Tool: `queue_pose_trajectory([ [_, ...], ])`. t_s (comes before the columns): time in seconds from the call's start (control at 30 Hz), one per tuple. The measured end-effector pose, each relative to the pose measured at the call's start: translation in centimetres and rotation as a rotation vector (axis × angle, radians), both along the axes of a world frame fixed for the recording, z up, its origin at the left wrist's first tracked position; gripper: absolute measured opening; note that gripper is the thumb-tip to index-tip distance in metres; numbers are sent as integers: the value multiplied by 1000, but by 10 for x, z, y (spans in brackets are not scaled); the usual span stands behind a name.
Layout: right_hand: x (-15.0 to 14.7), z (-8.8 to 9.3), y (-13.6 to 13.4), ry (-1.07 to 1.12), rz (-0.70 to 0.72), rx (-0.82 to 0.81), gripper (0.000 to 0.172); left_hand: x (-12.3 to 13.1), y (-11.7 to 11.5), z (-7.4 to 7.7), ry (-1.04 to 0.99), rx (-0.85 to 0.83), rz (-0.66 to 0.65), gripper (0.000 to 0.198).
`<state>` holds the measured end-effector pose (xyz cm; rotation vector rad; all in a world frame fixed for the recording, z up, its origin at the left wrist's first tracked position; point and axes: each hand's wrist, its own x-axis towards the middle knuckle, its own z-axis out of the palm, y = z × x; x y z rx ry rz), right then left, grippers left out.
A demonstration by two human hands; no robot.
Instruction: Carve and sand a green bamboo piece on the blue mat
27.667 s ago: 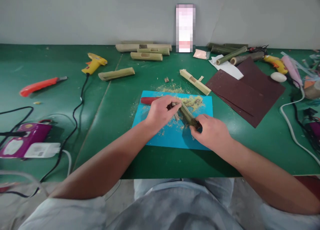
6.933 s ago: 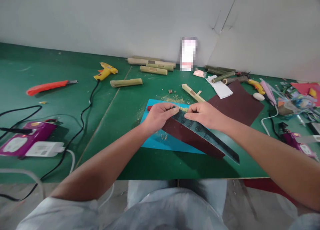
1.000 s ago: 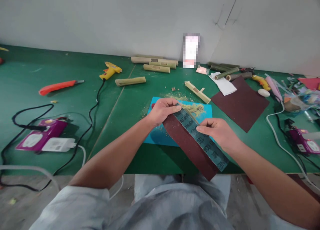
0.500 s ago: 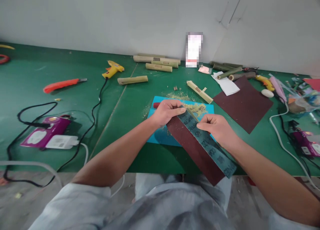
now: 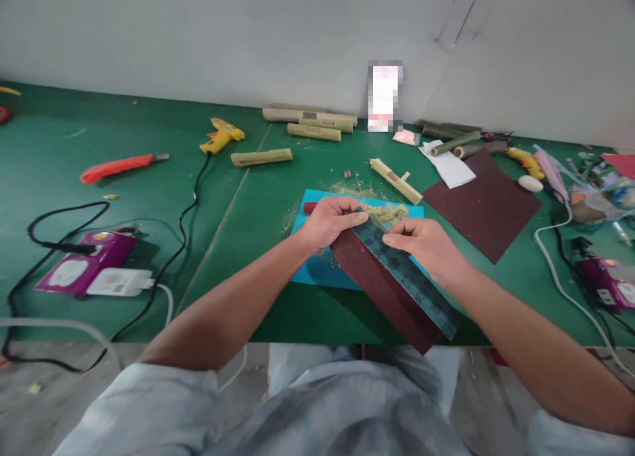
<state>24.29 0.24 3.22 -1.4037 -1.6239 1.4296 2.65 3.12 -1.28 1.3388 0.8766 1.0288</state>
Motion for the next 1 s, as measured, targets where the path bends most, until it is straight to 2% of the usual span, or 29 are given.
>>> queue_pose_trajectory([
  [0.2, 2, -4, 2, -3, -6, 29, 23, 7, -4, 4, 125, 109, -18, 31],
  [0.4, 2, -6, 4, -15, 10, 27, 24, 12, -8, 3, 161, 135, -30, 28],
  [0.6, -6, -8, 2, 2, -9, 120, 23, 13, -12, 4, 179, 162, -28, 24],
  [1.0, -6, -10, 5, -21, 43, 110, 24, 12, -12, 7, 242, 229, 11, 28],
])
